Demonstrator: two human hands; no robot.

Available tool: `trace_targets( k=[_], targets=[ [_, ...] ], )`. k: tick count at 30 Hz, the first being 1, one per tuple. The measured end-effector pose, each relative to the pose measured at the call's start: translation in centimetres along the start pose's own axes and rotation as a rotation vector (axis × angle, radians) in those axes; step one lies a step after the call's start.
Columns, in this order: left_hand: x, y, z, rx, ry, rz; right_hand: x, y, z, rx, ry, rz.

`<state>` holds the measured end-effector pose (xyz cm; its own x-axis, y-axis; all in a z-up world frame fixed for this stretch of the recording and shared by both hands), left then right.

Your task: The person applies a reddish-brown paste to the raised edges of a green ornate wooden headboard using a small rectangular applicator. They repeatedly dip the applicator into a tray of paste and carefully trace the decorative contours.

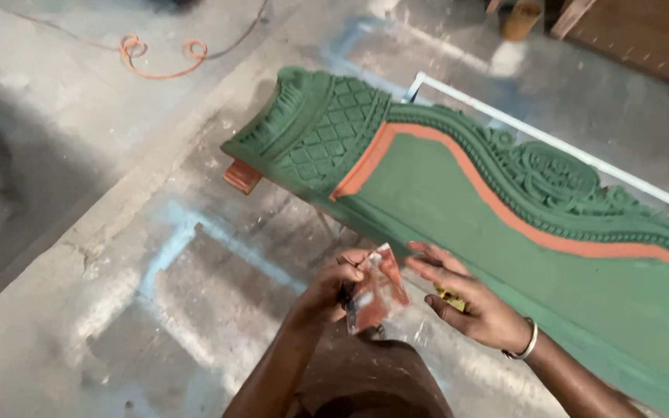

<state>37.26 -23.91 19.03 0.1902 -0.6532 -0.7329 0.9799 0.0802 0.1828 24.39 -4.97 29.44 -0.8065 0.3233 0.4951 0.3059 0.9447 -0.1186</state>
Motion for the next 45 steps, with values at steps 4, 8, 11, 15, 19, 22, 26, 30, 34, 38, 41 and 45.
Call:
trace_targets(
  k=[4,8,11,15,19,22,26,30,34,38,41,45],
  targets=[
    [2.8,-0.4,-0.9,0.072,0.002,0.001,-3.4,-0.9,3.7,-0.345,-0.407,-0.081],
    [8.9,-2.2,0.0,0.018,0.205,0.32,-5.3,-3.9,7.7,0.17,-0.098,0.015],
    [15.0,-3.1,1.7,0.038,0.18,0.394,-7.6,-8.2,13.7,-0.296,0.052,0.008],
    [21.3,-5.5,2.9,0.022,0.268,0.23,-12.4,-16.4,23.4,-0.683,0.211,0.075],
    [27.5,-8.1,2.1,0.243,0.179,0.446,-18.0,-23.1,31.9,-0.778,0.255,0.234],
    [31.2,-9.5,2.6,0.26,0.169,0.439,-21.4,-24.8,33.3,-0.736,0.398,0.313],
    [34.5,-10.3,3.1,0.291,0.165,0.415,-23.4,-23.8,32.3,-0.787,0.356,0.273],
    [36.5,-11.7,2.7,0.466,0.073,0.497,-20.1,-23.2,32.4,-0.726,0.567,-0.033],
    [37.5,-13.5,1.6,0.471,-0.018,0.332,-14.1,-22.8,31.7,-0.701,0.598,-0.159],
    [38.1,-15.0,-1.0,0.664,-0.015,0.275,-12.3,-22.5,28.9,-0.723,0.142,-0.054],
    [38.3,-15.6,-3.2,0.714,0.147,0.172,-13.7,-22.0,25.9,-0.216,-0.381,0.165],
    [40.2,-16.5,-1.9,0.552,0.292,0.03,-14.6,-21.1,26.4,-0.387,-0.149,0.045]
  ],
)
Point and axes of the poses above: each hand's wrist, its own y-axis away from the middle knuckle, its own x-axis out of the back of the hand, z = x × y, the point moved 2 cm from there along -y, towards the middle knuckle, and after that the axes turned 10 degrees about z, right-handed, at the moved point
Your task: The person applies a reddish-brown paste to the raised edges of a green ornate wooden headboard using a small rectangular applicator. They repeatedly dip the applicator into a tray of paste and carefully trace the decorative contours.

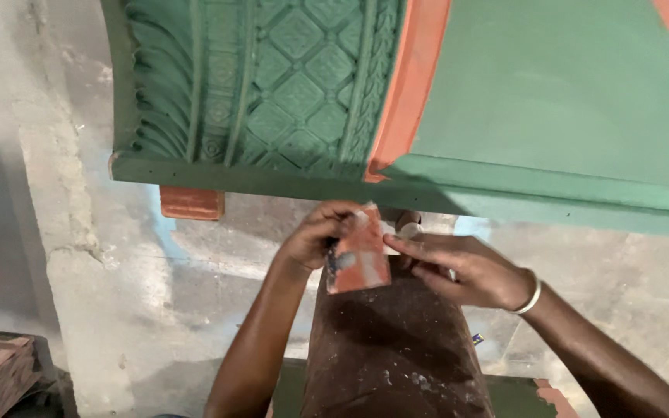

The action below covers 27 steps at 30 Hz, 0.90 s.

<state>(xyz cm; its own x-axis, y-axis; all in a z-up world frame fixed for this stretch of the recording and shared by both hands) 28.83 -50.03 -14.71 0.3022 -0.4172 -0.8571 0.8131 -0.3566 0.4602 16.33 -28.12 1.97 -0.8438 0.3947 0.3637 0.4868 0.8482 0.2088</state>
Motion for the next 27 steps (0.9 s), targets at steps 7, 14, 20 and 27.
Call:
trace_targets(
  k=[7,14,20,27],
  targets=[
    [-0.2,2.6,3.1,0.017,-0.146,0.176,-2.0,-3.6,3.7,-0.291,0.792,0.32],
    [-1.2,4.0,2.7,0.056,-0.121,0.278,-6.7,-4.5,5.0,-0.515,0.766,0.314],
    [-0.1,5.0,2.3,0.037,-0.071,0.231,-6.9,-4.5,4.1,-0.36,0.742,0.368],
    [0.3,4.9,2.5,0.052,-0.143,0.292,-5.2,-4.2,2.4,-0.058,0.069,0.501]
  ],
)
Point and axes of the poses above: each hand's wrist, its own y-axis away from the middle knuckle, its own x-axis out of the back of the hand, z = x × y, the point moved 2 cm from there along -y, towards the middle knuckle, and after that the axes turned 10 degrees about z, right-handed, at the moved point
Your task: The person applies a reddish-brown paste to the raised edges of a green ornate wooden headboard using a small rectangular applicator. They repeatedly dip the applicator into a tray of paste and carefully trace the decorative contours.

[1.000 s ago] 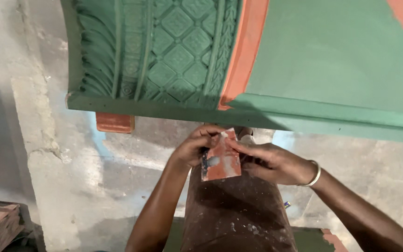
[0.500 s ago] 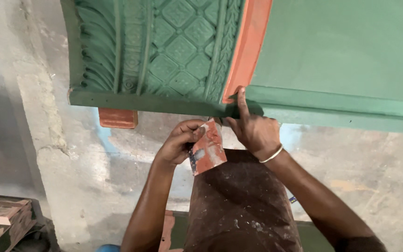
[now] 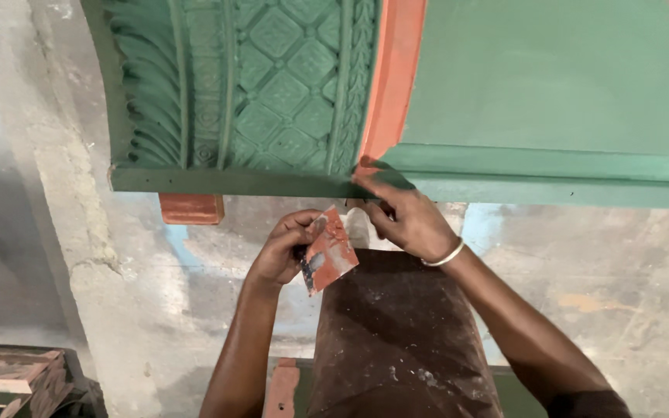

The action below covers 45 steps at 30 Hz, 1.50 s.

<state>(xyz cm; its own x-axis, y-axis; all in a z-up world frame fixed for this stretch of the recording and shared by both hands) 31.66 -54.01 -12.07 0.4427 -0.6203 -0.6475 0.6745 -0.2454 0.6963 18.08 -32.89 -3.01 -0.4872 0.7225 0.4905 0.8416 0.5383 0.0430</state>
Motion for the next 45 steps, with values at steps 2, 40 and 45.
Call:
trace_targets(
  k=[2,40,45],
  targets=[
    [-0.4,-0.5,0.1,0.026,-0.05,0.04,0.7,0.0,-1.0,0.026,-0.108,-0.107],
    [-4.0,-4.3,6.1,-0.113,0.009,0.025,5.8,-24.0,10.1,-0.631,-0.491,0.134],
    [-2.5,-3.4,5.0,-0.096,0.016,0.111,5.8,-19.6,9.2,-0.733,-0.605,0.032]
  ],
)
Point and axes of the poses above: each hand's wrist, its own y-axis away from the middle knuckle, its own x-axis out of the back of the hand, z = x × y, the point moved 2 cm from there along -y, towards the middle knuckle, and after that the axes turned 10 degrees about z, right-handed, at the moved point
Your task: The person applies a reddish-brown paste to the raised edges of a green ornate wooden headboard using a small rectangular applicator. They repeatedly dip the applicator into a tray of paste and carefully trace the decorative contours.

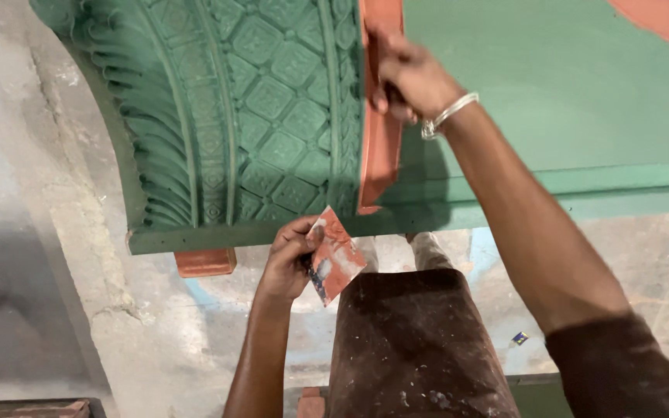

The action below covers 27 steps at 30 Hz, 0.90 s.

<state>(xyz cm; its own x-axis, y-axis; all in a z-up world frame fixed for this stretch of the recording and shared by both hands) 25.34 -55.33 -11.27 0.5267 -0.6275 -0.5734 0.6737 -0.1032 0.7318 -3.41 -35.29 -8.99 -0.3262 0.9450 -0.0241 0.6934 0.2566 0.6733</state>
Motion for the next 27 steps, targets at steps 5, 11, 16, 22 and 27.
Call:
trace_targets(
  k=[5,11,16,22,27],
  targets=[
    [1.3,0.3,-1.8,0.014,0.024,-0.036,-1.3,7.3,6.9,-0.076,0.041,-0.012],
    [2.7,2.0,-3.1,0.0,0.083,0.011,-5.0,15.6,12.5,-0.181,-0.112,-0.013],
    [3.7,3.9,-2.7,0.012,0.018,0.094,-8.5,19.1,13.2,-0.259,-0.24,0.044],
    [5.0,4.1,-4.0,0.004,0.047,-0.081,-7.4,20.6,10.3,-0.438,-0.439,-0.105],
    [5.1,2.6,-6.8,0.17,-0.107,-0.153,-3.9,23.5,9.1,-0.039,0.116,-0.491]
  ],
)
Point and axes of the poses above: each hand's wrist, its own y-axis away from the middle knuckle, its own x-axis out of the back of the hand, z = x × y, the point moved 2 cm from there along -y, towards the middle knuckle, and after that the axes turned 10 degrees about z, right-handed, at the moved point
